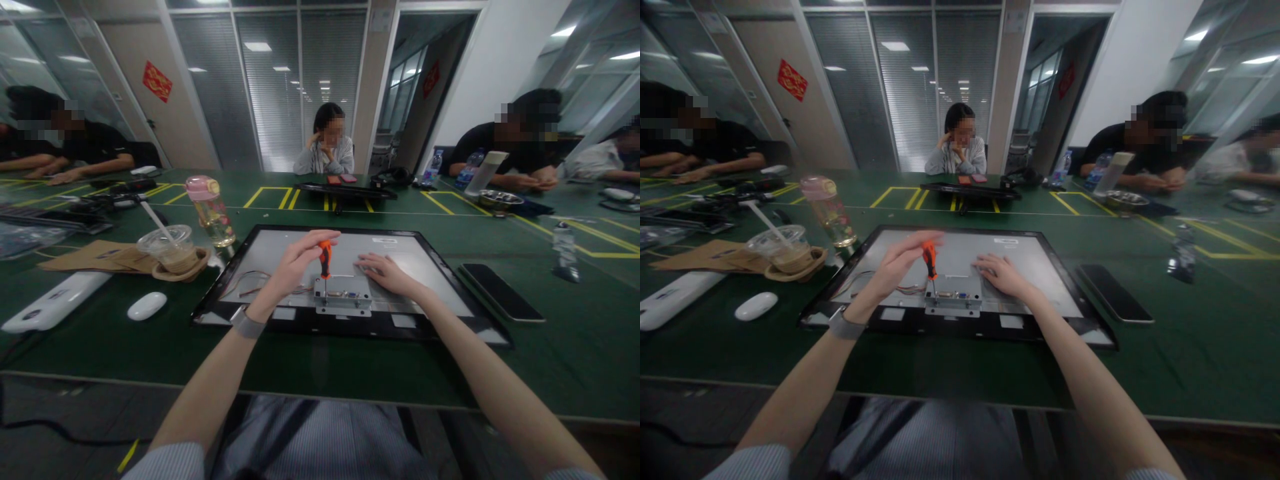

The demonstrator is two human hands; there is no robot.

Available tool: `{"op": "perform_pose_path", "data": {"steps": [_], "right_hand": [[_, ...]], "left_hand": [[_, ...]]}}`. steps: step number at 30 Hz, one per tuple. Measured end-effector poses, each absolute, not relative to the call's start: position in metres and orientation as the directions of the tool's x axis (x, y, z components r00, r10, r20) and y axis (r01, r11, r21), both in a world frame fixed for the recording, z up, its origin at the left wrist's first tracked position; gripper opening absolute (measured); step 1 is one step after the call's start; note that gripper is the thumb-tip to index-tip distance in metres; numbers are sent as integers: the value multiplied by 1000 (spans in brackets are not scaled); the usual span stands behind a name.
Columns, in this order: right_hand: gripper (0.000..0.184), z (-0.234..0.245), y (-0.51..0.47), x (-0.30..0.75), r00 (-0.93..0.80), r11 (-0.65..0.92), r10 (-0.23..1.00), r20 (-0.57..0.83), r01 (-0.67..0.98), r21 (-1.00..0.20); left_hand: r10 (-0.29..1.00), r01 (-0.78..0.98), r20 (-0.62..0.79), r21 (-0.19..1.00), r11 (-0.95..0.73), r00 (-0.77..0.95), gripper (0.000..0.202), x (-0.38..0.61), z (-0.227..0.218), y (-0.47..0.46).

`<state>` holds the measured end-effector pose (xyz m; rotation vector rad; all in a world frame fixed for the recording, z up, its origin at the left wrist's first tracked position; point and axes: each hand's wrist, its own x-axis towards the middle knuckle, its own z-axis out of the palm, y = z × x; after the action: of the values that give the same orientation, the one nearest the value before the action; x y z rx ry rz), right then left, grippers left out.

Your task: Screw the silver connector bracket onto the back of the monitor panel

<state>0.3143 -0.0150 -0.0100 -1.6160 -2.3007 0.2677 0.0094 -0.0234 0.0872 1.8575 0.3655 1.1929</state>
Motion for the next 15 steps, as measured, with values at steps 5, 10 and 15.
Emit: {"op": "perform_pose_path", "data": {"steps": [5, 10, 15], "right_hand": [[43, -8, -16, 313, -312, 342, 940, 140, 876, -341], [43, -9, -16, 314, -317, 345, 938, 138, 874, -342], [43, -9, -15, 315, -319, 349, 937, 140, 871, -346]], "left_hand": [[625, -210, 482, 863, -459, 614, 35, 3, 91, -22], [671, -127, 527, 826, -549, 522, 28, 7, 92, -25], [668, -90, 587, 778, -622, 457, 21, 10, 93, -27]]}}
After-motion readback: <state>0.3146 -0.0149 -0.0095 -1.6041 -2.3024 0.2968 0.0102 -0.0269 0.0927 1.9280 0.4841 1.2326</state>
